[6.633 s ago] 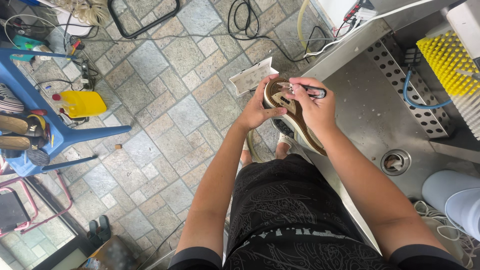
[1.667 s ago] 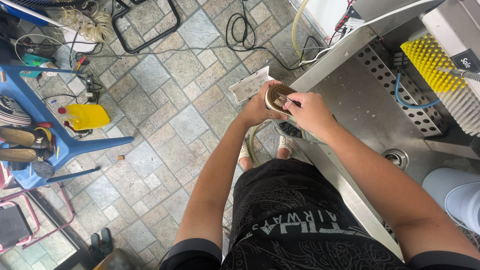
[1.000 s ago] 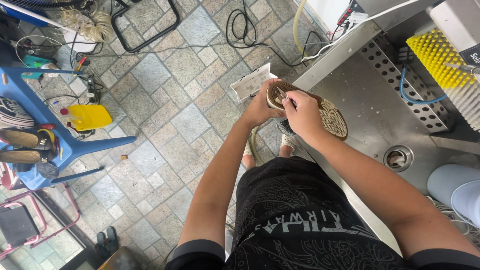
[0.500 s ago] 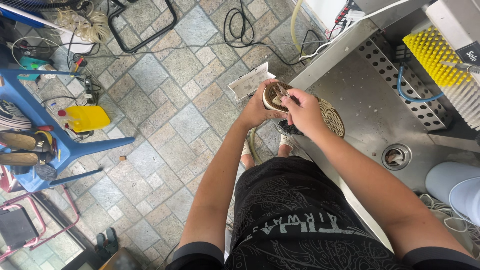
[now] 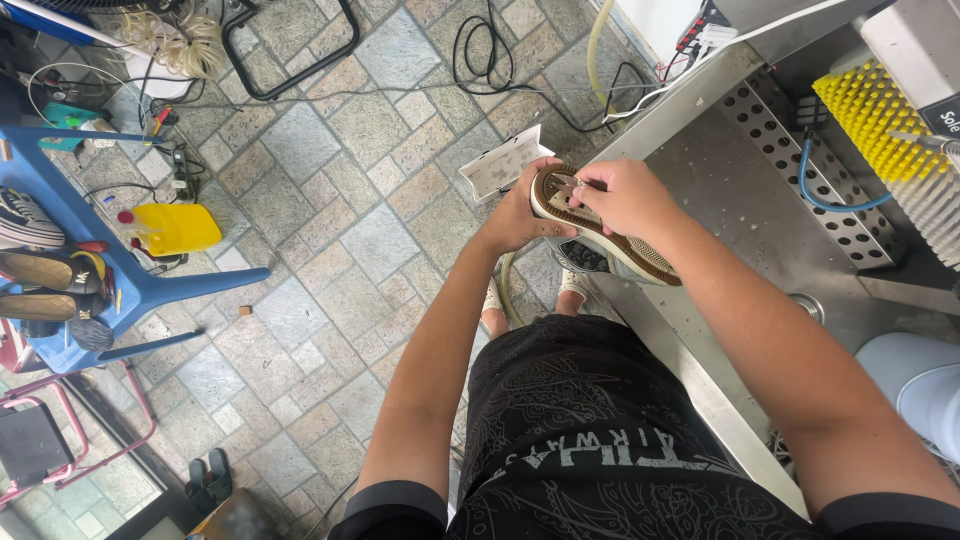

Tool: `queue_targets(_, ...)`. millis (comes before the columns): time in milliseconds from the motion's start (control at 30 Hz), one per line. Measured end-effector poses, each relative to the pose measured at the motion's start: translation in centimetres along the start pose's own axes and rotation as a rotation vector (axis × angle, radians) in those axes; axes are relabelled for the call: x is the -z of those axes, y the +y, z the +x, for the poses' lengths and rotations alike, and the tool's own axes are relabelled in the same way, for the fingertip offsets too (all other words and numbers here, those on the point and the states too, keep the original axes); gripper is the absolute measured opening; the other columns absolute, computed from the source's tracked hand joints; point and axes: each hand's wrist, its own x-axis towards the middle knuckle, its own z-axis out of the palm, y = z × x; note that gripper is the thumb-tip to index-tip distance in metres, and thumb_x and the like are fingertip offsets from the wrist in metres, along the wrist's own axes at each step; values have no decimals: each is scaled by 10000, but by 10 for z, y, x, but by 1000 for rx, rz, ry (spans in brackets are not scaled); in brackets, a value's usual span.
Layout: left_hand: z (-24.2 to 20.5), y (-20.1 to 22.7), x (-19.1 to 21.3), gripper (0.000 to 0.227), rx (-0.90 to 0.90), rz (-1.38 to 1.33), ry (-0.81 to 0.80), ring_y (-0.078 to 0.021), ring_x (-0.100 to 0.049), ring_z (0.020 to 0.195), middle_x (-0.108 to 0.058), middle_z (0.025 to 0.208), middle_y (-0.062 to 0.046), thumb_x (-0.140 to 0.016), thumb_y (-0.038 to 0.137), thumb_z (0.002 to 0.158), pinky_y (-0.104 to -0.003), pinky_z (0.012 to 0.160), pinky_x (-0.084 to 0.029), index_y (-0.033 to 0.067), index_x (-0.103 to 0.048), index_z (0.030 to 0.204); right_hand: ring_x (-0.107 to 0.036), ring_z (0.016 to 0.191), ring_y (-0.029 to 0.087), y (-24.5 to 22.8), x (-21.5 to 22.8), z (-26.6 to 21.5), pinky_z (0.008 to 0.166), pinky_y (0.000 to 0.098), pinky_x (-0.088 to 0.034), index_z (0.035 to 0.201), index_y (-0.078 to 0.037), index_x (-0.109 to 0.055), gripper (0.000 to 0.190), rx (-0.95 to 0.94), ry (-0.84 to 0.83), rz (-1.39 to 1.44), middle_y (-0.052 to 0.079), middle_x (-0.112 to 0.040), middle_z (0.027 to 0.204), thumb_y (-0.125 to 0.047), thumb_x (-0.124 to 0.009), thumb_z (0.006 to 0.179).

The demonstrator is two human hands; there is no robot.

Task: The person uses a small metal tool to scrape debris from the sole of a brown slip-on shoe. They then use a handheld electric sprayer to apply liquid to the sole.

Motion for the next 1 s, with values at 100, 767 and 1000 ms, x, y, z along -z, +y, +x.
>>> queue_targets(100,0,0,1,1110,18,28,4,-233,-583,1338,-625,1399,-63,-1000,134,582,-390,1146,-459,175,-377,1500,-678,640,293,-3,-1,6,587,407,-513,1013,-100,-778,166,214,106,-336,110,-736,792,-221,-693,935)
queue_targets(767,1,-1,4,1130,112,-148,-28,-213,-534,1369,-611,1401,-17,-970,52,544,-403,1186,-399,182,-383,1501,-712,859,230,18,16,36,712,356,-549,1032,-154,-777,162,744,82,-409,-37,-750,1072,-130,-681,904)
queue_targets(1000,3,-9,5,1107,74,-323,-83,-221,-545,1364,-611,1390,-24,-964,25,563,-415,1200,-423,163,-398,1504,-709,880,234,14,16,30,733,351,-552,1056,-152,-770,161,689,97,-350,-23,-748,1077,-135,-693,916)
